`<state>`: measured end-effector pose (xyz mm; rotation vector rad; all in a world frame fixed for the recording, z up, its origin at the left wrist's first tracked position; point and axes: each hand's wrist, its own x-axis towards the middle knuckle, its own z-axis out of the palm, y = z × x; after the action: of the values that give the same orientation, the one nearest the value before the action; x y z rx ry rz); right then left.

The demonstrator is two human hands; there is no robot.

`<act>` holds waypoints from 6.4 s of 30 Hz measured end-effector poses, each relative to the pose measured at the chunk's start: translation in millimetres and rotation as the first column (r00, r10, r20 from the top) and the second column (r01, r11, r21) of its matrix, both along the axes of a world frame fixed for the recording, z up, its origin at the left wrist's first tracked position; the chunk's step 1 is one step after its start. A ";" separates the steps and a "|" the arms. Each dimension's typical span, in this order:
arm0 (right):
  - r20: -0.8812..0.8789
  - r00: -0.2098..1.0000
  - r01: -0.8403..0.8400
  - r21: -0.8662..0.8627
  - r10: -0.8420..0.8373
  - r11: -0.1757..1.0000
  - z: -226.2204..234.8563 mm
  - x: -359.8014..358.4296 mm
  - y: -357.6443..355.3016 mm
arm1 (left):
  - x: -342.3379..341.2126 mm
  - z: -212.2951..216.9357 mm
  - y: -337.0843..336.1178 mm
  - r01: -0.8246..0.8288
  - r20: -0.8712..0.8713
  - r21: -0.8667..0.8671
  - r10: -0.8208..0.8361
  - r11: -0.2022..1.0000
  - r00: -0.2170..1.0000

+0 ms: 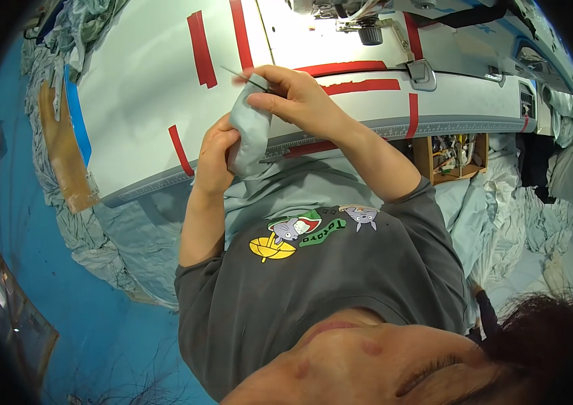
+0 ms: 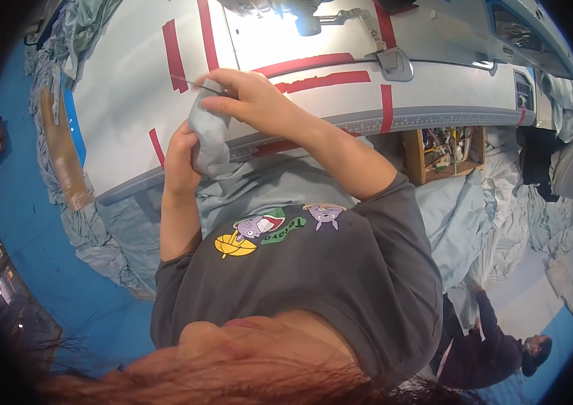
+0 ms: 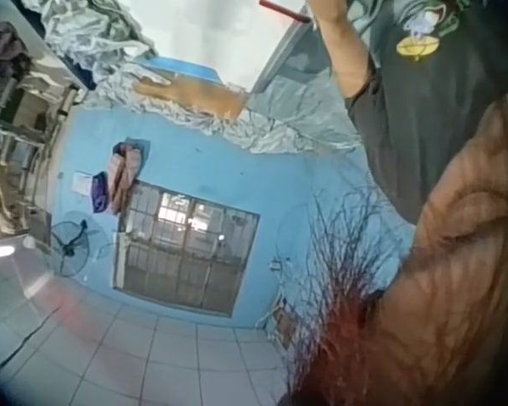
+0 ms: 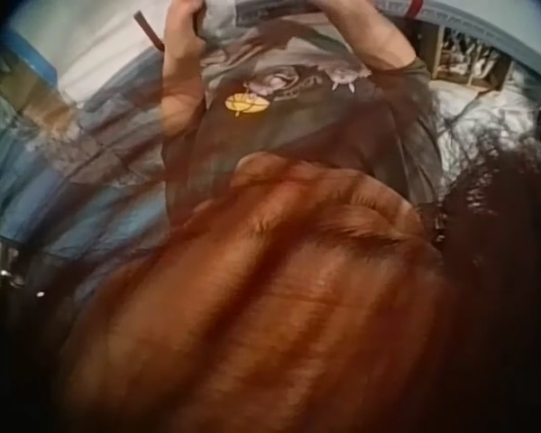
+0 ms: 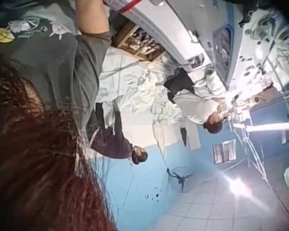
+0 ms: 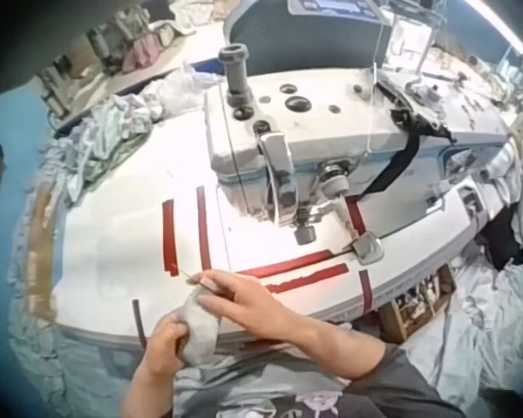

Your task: The person is sewing a large piece of light blue fabric using an industrial sewing machine.

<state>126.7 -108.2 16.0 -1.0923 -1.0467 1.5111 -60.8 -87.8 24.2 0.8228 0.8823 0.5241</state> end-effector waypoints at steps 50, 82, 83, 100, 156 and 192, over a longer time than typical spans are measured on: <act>0.773 0.455 -0.107 0.541 -0.442 0.834 6.9 0.9 -70.5 | -1.5 7.0 -9.8 -0.001 -0.185 0.394 0.080 0.919 0.979; -0.051 0.925 0.364 0.410 -0.377 0.836 48.3 7.9 -79.3 | -4.6 88.2 -44.5 0.180 -0.165 0.980 -0.154 0.090 0.974; -0.093 0.947 0.317 0.401 -0.306 0.859 54.7 7.7 -84.2 | -5.6 96.3 -47.6 0.115 -0.078 0.990 -0.351 0.086 0.933; -0.005 1.000 -0.002 0.504 0.005 0.863 65.7 0.6 -95.7 | 0.8 109.0 -45.7 -0.034 0.352 0.897 -0.668 0.440 0.656; 0.821 0.305 -0.061 0.522 -0.482 0.851 -38.1 -5.7 -138.2 | 58.1 -49.2 25.2 0.071 -0.116 0.834 0.048 0.547 0.992; 0.523 0.772 0.380 0.075 -0.361 0.922 -8.8 34.5 -109.8 | 49.7 -57.6 39.6 0.347 -0.350 0.936 0.052 0.054 0.935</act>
<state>161.2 -217.9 7.1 -1.6933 -1.0801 0.9234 -11.1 -48.2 -33.4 2.3968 0.5459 0.8463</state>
